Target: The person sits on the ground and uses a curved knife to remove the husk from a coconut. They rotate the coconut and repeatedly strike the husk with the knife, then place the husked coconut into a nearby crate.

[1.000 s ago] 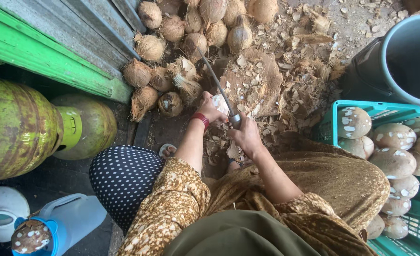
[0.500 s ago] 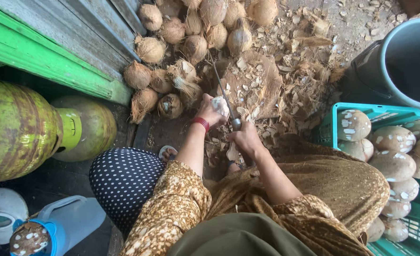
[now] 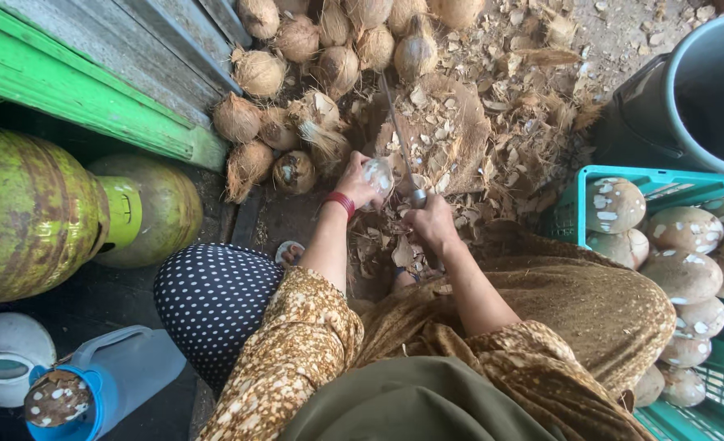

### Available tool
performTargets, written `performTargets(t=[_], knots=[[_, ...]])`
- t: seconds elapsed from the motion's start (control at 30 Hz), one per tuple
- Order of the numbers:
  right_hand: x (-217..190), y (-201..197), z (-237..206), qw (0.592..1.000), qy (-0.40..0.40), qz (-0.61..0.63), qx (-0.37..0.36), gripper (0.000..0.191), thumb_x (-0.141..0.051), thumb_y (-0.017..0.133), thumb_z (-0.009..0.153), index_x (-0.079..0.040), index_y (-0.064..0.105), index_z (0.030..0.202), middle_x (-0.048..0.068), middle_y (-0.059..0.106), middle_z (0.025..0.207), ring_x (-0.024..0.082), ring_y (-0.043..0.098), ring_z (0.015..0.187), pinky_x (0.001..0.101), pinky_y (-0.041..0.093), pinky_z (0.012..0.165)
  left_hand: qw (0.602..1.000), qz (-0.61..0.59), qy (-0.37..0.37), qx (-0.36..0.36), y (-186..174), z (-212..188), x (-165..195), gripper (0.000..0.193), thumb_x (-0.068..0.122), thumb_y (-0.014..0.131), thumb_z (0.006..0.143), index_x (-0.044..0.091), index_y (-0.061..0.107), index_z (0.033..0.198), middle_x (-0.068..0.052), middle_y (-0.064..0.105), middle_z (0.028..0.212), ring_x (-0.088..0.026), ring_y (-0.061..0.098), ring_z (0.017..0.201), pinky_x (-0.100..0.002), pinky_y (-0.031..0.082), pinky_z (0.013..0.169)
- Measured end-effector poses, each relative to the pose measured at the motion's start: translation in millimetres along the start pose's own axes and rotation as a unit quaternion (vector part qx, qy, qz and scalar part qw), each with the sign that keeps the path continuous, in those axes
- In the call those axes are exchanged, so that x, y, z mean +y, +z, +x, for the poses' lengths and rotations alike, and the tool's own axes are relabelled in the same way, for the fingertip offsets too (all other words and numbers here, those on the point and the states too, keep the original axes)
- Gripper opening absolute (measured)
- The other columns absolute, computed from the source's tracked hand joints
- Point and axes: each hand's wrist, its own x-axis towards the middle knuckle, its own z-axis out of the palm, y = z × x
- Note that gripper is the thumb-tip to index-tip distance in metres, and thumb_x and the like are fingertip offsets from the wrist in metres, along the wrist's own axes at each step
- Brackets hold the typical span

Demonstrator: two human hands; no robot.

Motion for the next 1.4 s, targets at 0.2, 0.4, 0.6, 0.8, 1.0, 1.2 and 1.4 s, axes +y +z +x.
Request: performTargets(t=[0.2, 0.4, 0.6, 0.8, 1.0, 1.2, 1.4], knots=[[-15.9, -5.0, -12.5, 0.999, -0.027, 0.026, 0.002, 0.029, -0.001, 0.072, 0.077, 0.000, 0.063, 0.105, 0.011, 0.066, 0.082, 0.016, 0.062, 0.057, 0.0314, 0.055, 0.051, 0.979, -0.193, -0.013, 0.058, 7.1, -7.8, 12.1, 0.114, 0.004, 0.097, 0.041, 0.018, 0.033, 0.133, -0.011, 0.050, 0.136, -0.029, 0.050, 0.129, -0.041, 0.042, 0.113], [1.7, -4.3, -2.8, 0.995, 0.036, 0.097, 0.012, 0.022, -0.002, 0.072, 0.079, 0.001, 0.065, 0.100, 0.012, 0.069, 0.078, 0.020, 0.063, 0.057, 0.0334, 0.053, 0.049, 0.990, -0.068, 0.068, 0.107, 3.7, -15.6, 14.4, 0.116, 0.013, 0.101, 0.036, 0.020, 0.043, 0.136, -0.013, 0.053, 0.138, -0.032, 0.052, 0.129, -0.042, 0.043, 0.113], [-26.5, -11.6, -28.4, 0.996, -0.059, 0.043, 0.041, 0.027, -0.006, 0.074, 0.076, -0.003, 0.062, 0.100, 0.008, 0.067, 0.078, 0.017, 0.065, 0.061, 0.0317, 0.057, 0.055, 0.995, -0.044, -0.011, 0.087, 8.4, -22.0, 13.8, 0.091, 0.017, 0.096, 0.045, 0.024, 0.055, 0.126, -0.015, 0.060, 0.125, -0.035, 0.064, 0.115, -0.045, 0.058, 0.100], [-44.9, -10.1, -44.0, 0.980, -0.177, -0.022, 0.088, 0.027, -0.011, 0.075, 0.076, -0.002, 0.060, 0.097, 0.009, 0.067, 0.077, 0.017, 0.062, 0.061, 0.0334, 0.057, 0.059, 0.993, -0.050, -0.095, 0.047, 14.1, -25.6, 15.9, 0.095, 0.012, 0.095, 0.047, 0.028, 0.046, 0.127, -0.014, 0.052, 0.122, -0.037, 0.064, 0.108, -0.049, 0.065, 0.090], [-31.8, -20.5, -33.7, 0.994, -0.086, -0.020, 0.068, 0.035, -0.009, 0.079, 0.072, -0.004, 0.063, 0.103, 0.010, 0.066, 0.080, 0.017, 0.063, 0.061, 0.0328, 0.057, 0.056, 0.999, -0.016, 0.010, 0.030, 27.8, -20.0, 1.6, 0.078, 0.012, 0.100, 0.044, 0.024, 0.061, 0.111, -0.001, 0.072, 0.117, -0.024, 0.068, 0.114, -0.046, 0.058, 0.104], [-25.3, -23.2, -26.0, 0.995, -0.071, 0.031, 0.057, 0.037, -0.007, 0.078, 0.074, -0.001, 0.062, 0.107, 0.010, 0.068, 0.081, 0.016, 0.064, 0.058, 0.0309, 0.056, 0.051, 0.979, -0.086, 0.129, 0.131, 6.7, -8.5, 12.7, 0.096, 0.001, 0.097, 0.043, 0.024, 0.051, 0.124, -0.007, 0.061, 0.129, -0.028, 0.061, 0.126, -0.045, 0.056, 0.107], [-2.9, -5.0, -7.3, 0.998, -0.027, -0.055, 0.016, 0.041, -0.011, 0.081, 0.074, -0.003, 0.063, 0.110, 0.010, 0.070, 0.084, 0.018, 0.067, 0.061, 0.0332, 0.058, 0.057, 0.983, -0.107, 0.042, 0.145, 4.8, -28.6, 32.9, 0.108, -0.003, 0.094, 0.043, 0.026, 0.043, 0.133, -0.012, 0.047, 0.139, -0.032, 0.051, 0.129, -0.049, 0.055, 0.104]])
